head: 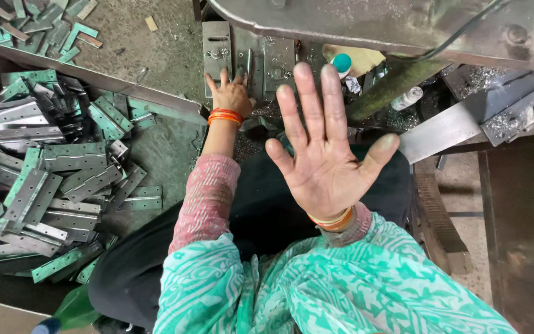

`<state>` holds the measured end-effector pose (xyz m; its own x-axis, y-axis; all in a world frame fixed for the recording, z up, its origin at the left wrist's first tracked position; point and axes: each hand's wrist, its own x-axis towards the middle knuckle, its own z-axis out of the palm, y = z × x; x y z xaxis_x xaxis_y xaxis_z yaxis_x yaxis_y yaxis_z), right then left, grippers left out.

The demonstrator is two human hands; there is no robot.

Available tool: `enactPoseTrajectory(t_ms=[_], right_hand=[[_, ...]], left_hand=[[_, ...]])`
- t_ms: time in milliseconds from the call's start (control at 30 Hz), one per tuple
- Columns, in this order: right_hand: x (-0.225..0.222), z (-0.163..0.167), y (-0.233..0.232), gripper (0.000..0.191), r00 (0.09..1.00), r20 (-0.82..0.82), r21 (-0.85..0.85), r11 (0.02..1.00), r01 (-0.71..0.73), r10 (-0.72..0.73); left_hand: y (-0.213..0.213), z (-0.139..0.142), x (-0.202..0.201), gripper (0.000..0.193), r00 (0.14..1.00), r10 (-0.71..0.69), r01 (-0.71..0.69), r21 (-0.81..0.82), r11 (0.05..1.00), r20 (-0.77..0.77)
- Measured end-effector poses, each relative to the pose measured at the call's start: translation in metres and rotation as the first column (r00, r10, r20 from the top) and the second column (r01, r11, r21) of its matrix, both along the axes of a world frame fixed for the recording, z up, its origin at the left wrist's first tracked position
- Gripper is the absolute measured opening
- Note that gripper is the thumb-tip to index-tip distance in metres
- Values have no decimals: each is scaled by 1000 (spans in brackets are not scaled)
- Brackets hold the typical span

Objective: The person operates a manual press machine to shape metal brackets. They repeatedly pick up brackets, position them under the press, and activate the machine to form the parts.

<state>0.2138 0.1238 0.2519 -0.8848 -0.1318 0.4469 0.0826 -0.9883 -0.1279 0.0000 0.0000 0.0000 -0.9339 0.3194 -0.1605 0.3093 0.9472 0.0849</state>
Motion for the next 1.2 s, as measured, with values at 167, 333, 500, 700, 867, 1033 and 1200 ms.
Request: enactPoseTrajectory(t_ms=[167, 333, 500, 700, 867, 1033, 1200], right_hand=[[3, -16, 2, 102, 998, 48, -33, 999, -31, 33], [5, -39, 14, 93, 991, 80, -74, 992, -104, 110], [10, -66, 9, 92, 796, -373, 104, 874, -474, 476], [41, -77, -9, 79, 601, -523, 127, 753, -646, 604], [40, -81, -6, 79, 646, -435, 18, 723, -690, 627], [19, -75, 15, 85, 927, -100, -204, 904, -375, 362], [8, -45, 13, 95, 974, -41, -245, 942, -227, 224]], left_hand=[[2, 1, -15, 66, 1000, 4, -4, -3, 1000, -5], [1, 3, -23, 65, 999, 6, -5, 15, 1000, -47], [-5, -7, -30, 59, 998, -15, 14, -9, 1000, -57], [4, -20, -24, 70, 989, -23, 33, 61, 998, -149], [-18, -10, -29, 69, 998, -11, 9, -33, 999, -57], [-1, -10, -32, 73, 984, -10, 29, 102, 994, -176], [-6, 0, -29, 64, 998, 1, 0, 10, 1000, -68]])
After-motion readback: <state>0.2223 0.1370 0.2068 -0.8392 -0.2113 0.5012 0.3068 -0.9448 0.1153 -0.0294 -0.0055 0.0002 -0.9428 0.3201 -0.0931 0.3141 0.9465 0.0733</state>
